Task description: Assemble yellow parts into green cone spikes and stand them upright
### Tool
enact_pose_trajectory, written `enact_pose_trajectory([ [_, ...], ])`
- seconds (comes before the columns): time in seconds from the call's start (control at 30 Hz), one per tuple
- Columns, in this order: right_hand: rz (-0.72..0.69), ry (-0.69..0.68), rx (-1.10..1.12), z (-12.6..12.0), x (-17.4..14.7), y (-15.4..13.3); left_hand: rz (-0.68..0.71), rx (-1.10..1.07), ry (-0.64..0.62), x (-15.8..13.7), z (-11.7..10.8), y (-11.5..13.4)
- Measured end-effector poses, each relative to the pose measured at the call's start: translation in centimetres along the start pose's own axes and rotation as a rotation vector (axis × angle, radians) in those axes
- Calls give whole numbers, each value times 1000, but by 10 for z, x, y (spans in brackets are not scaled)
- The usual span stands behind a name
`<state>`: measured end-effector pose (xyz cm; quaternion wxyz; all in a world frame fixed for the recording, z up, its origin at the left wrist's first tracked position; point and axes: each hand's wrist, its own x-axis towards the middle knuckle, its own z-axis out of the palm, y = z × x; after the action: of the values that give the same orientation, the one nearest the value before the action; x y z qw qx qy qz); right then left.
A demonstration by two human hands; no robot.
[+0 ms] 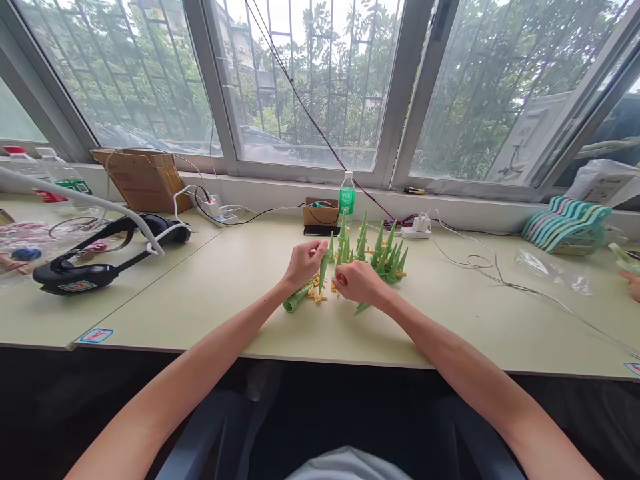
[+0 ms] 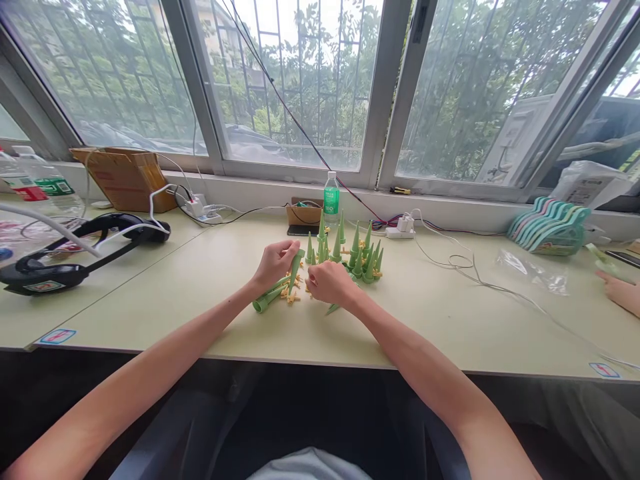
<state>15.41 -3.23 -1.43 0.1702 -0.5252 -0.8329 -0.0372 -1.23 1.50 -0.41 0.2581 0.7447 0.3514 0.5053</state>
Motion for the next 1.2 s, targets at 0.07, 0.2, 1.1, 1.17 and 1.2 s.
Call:
enact_pose_trajectory([
  [0.07,3,-16,-9,1,0,0,-7,-21,-3,0,0,-1],
  [0.2,-2,-65,-36,3,0,2,-42,-87,-7,0,1,-1],
  [1.1,12,-175,5,2,-2,-5,-283,-382,-102,1,1,3],
  [1.17,0,-148,9,3,-2,-4,-286,-394,-113,1,1,2],
  [1.2,-5,-134,13,4,-2,-4,-286,-403,-121,1,1,1],
])
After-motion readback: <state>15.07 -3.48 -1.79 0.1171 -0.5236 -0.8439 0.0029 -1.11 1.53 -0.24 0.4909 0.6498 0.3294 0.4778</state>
